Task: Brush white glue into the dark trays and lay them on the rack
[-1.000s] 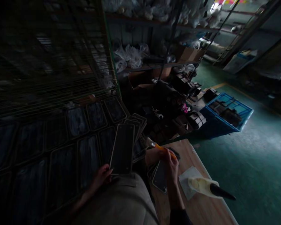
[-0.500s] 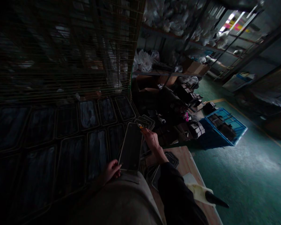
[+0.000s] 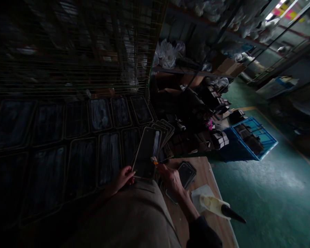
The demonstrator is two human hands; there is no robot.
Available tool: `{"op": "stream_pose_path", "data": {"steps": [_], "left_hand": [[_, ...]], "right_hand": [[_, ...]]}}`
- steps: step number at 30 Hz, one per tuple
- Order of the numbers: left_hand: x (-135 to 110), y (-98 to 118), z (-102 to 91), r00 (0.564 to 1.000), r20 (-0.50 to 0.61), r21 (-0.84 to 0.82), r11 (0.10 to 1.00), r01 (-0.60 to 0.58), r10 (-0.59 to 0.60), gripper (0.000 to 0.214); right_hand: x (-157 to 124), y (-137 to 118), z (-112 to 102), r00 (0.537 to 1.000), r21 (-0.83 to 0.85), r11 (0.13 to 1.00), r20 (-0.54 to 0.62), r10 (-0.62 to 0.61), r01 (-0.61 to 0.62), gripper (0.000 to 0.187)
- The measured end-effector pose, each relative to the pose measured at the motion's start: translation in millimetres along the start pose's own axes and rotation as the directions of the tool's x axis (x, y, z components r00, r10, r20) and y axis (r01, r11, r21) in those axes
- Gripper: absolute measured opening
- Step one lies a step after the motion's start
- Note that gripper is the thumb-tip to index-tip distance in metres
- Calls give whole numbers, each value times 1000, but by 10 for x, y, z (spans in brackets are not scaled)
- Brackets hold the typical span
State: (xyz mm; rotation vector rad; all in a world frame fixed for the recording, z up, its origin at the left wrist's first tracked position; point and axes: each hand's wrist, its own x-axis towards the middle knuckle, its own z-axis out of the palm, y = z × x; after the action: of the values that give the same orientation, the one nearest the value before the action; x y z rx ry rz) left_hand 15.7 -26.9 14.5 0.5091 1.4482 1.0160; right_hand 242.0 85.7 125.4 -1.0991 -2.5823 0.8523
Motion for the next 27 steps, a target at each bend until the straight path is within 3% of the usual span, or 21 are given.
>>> {"op": "stream_pose_path", "data": {"steps": [3, 6, 10, 14, 20, 27], "left_hand": [[9, 1, -15, 1000, 10, -10, 1000, 19, -19, 39], [14, 2, -29, 999, 34, -37, 999, 17, -15, 40], [13, 7, -32, 999, 20, -52, 998, 29, -28, 40], [25, -8, -29, 1000, 2, -34, 999, 19, -19, 38], [59, -90, -39, 1000, -1, -43, 999, 4, -5, 37], [48, -113, -32, 1000, -25, -52, 999, -5, 3, 36]], "right_hand": [[-175, -150, 32, 996, 111, 993, 89, 24, -34, 26], [-147, -235, 60, 989, 227, 972, 145, 21, -54, 24], [191, -167, 114, 987, 435, 897, 160, 11, -80, 28], [697, 74, 151, 997, 516, 853, 23, 74, -75, 35], [1283, 289, 23, 960, 302, 953, -274, 63, 24, 32], [1589, 209, 100, 964, 10, 996, -254, -80, 86, 26]]}}
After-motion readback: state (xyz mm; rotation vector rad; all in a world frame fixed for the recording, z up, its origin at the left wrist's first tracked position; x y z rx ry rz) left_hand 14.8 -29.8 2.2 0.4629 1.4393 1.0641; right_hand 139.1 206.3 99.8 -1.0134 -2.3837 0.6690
